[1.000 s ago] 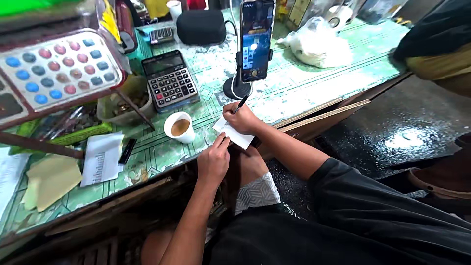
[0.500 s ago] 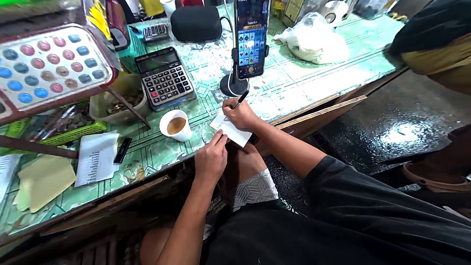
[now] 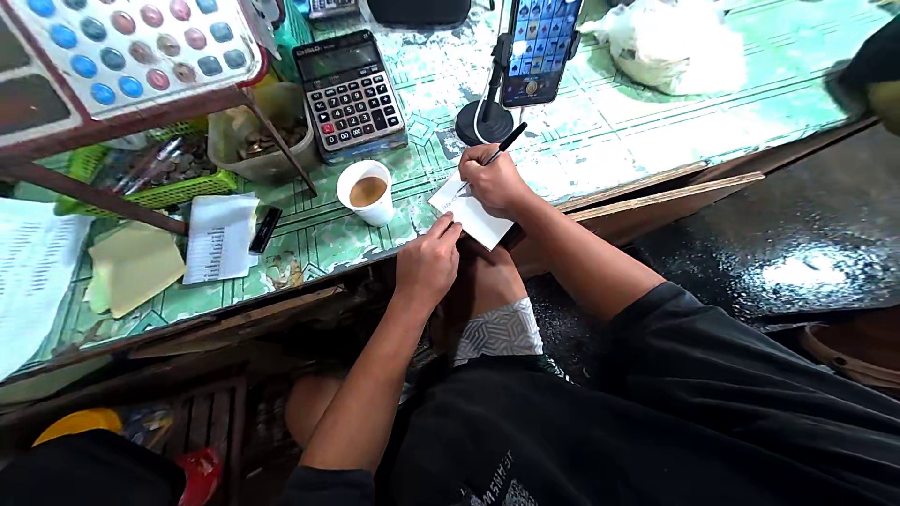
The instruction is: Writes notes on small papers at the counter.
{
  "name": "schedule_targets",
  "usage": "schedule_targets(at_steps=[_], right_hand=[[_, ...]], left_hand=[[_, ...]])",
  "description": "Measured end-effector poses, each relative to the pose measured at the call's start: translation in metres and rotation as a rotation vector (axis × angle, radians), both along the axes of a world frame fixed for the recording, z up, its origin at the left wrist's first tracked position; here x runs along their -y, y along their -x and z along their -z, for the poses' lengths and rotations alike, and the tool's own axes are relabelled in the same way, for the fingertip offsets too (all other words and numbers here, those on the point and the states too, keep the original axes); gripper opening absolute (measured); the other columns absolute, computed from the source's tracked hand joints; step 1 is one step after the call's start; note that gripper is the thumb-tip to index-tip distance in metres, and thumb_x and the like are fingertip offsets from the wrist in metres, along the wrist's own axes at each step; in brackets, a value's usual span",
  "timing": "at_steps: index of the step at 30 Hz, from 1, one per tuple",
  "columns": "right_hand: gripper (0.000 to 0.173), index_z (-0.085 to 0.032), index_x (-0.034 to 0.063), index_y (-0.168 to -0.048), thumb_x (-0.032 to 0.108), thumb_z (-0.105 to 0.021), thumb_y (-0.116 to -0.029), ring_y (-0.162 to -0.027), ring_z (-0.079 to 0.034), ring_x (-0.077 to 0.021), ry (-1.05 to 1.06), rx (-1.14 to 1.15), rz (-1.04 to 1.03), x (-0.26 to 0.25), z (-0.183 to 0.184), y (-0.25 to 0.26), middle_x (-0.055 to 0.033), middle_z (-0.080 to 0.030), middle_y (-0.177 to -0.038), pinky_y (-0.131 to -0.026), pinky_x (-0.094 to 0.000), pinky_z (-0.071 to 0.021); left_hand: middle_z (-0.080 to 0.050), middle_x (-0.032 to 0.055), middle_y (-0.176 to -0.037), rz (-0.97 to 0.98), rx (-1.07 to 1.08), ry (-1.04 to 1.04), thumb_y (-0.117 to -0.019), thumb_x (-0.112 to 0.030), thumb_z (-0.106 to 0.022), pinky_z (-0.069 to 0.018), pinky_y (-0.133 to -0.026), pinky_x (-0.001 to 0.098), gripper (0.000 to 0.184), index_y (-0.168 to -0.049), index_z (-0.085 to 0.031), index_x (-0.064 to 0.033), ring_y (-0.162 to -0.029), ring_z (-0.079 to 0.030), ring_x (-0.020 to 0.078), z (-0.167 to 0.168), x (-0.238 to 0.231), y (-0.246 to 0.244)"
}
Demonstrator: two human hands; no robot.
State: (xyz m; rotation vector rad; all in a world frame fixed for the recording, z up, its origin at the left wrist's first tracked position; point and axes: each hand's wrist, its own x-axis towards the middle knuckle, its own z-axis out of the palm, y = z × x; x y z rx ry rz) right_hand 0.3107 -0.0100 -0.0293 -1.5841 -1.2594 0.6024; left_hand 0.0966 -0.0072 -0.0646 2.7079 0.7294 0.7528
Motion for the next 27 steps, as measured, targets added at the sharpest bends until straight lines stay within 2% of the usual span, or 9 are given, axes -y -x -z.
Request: schedule_targets(at_steps=[3, 6, 10, 12, 13, 15, 18, 22, 27], right_hand=[[0.028, -0.058, 0.0106, -0.066, 0.010, -0.054, -0.0940, -0.052, -0.047, -0.0099, 0.045, 0.027, -0.061, 0.007, -0.005, 0.010, 0.0016, -0.049, -0.057, -0.050, -0.0322, -0.0365], [0.027, -0.059, 0.0104, -0.067, 0.011, -0.054, -0.0940, -0.051, -0.046, -0.0105, 0.041, 0.062, -0.086, 0.006, -0.004, 0.008, 0.0015, -0.048, -0.056, -0.050, -0.0334, -0.0361], [0.027, -0.058, 0.0103, -0.067, 0.010, -0.054, -0.0932, -0.049, -0.045, -0.0103, -0.008, 0.009, -0.035, 0.003, 0.001, 0.003, 0.0015, -0.047, -0.055, -0.048, -0.0324, -0.0352], [0.025, -0.062, 0.0075, -0.076, 0.015, -0.053, -0.0976, -0.053, -0.052, -0.0144, 0.075, 0.002, -0.009, 0.016, 0.005, 0.009, -0.0031, -0.054, -0.061, -0.051, -0.0360, -0.0443], [0.025, -0.066, 0.0067, -0.088, 0.021, -0.052, -0.1028, -0.058, -0.059, -0.0177, 0.146, 0.027, 0.001, 0.022, 0.004, 0.010, -0.0065, -0.060, -0.069, -0.055, -0.0394, -0.0523], [0.029, -0.069, 0.0066, -0.097, 0.027, -0.050, -0.1038, -0.069, -0.063, -0.0201, 0.214, 0.044, 0.018, 0.008, -0.003, 0.000, -0.0082, -0.064, -0.079, -0.066, -0.0442, -0.0557], [0.024, -0.067, 0.0094, -0.085, 0.023, -0.052, -0.0974, -0.070, -0.059, -0.0171, 0.160, 0.037, 0.033, -0.006, -0.003, -0.004, -0.0043, -0.060, -0.076, -0.066, -0.0426, -0.0507], [0.022, -0.069, 0.0101, -0.087, 0.022, -0.053, -0.0975, -0.076, -0.060, -0.0179, 0.215, 0.122, 0.009, -0.006, -0.013, 0.000, -0.0046, -0.061, -0.078, -0.071, -0.0441, -0.0500], [0.022, -0.064, 0.0125, -0.077, 0.020, -0.054, -0.0942, -0.065, -0.054, -0.0132, 0.145, 0.128, 0.027, -0.008, -0.004, 0.000, 0.0000, -0.055, -0.067, -0.063, -0.0384, -0.0448]], left_hand=[[-0.071, 0.0033, -0.125, -0.002, 0.044, 0.022, -0.0966, -0.011, -0.061, -0.0618, -0.068, 0.0404, 0.025, -0.115, -0.077, -0.0136, -0.091, -0.074, 0.0192, -0.003, 0.002, 0.006], [-0.066, 0.0033, -0.139, -0.032, 0.001, -0.006, -0.0958, -0.010, -0.060, -0.0606, -0.065, 0.0406, 0.030, -0.121, -0.076, -0.0153, -0.087, -0.074, 0.0206, 0.003, 0.004, 0.008], [-0.065, 0.0022, -0.139, -0.050, -0.008, -0.001, -0.0965, -0.012, -0.059, -0.0607, -0.063, 0.0406, 0.029, -0.119, -0.076, -0.0165, -0.086, -0.074, 0.0204, 0.004, 0.003, 0.006], [-0.066, 0.0015, -0.139, -0.058, -0.029, 0.037, -0.0974, -0.014, -0.057, -0.0618, -0.065, 0.0418, 0.030, -0.120, -0.076, -0.0176, -0.086, -0.074, 0.0199, 0.008, 0.012, 0.011], [-0.067, 0.0007, -0.138, -0.066, -0.047, 0.046, -0.0974, -0.016, -0.057, -0.0625, -0.067, 0.0422, 0.030, -0.120, -0.077, -0.0186, -0.087, -0.075, 0.0196, 0.006, 0.012, 0.011], [-0.071, -0.0009, -0.131, -0.083, -0.050, 0.047, -0.0968, -0.017, -0.058, -0.0633, -0.069, 0.0417, 0.026, -0.112, -0.079, -0.0177, -0.088, -0.076, 0.0179, -0.010, 0.002, 0.005], [-0.074, -0.0014, -0.116, -0.091, -0.088, 0.084, -0.0970, -0.021, -0.059, -0.0628, -0.070, 0.0415, 0.023, -0.105, -0.080, -0.0173, -0.086, -0.074, 0.0159, -0.026, -0.006, -0.005], [-0.066, 0.0013, -0.138, -0.132, -0.158, 0.104, -0.0980, -0.029, -0.060, -0.0627, -0.073, 0.0443, 0.026, -0.113, -0.079, -0.0193, -0.092, -0.075, 0.0209, -0.026, -0.012, -0.015], [-0.068, 0.0019, -0.136, -0.112, -0.112, 0.048, -0.0973, -0.030, -0.061, -0.0629, -0.072, 0.0435, 0.025, -0.110, -0.079, -0.0178, -0.093, -0.075, 0.0201, -0.014, -0.015, -0.015]])
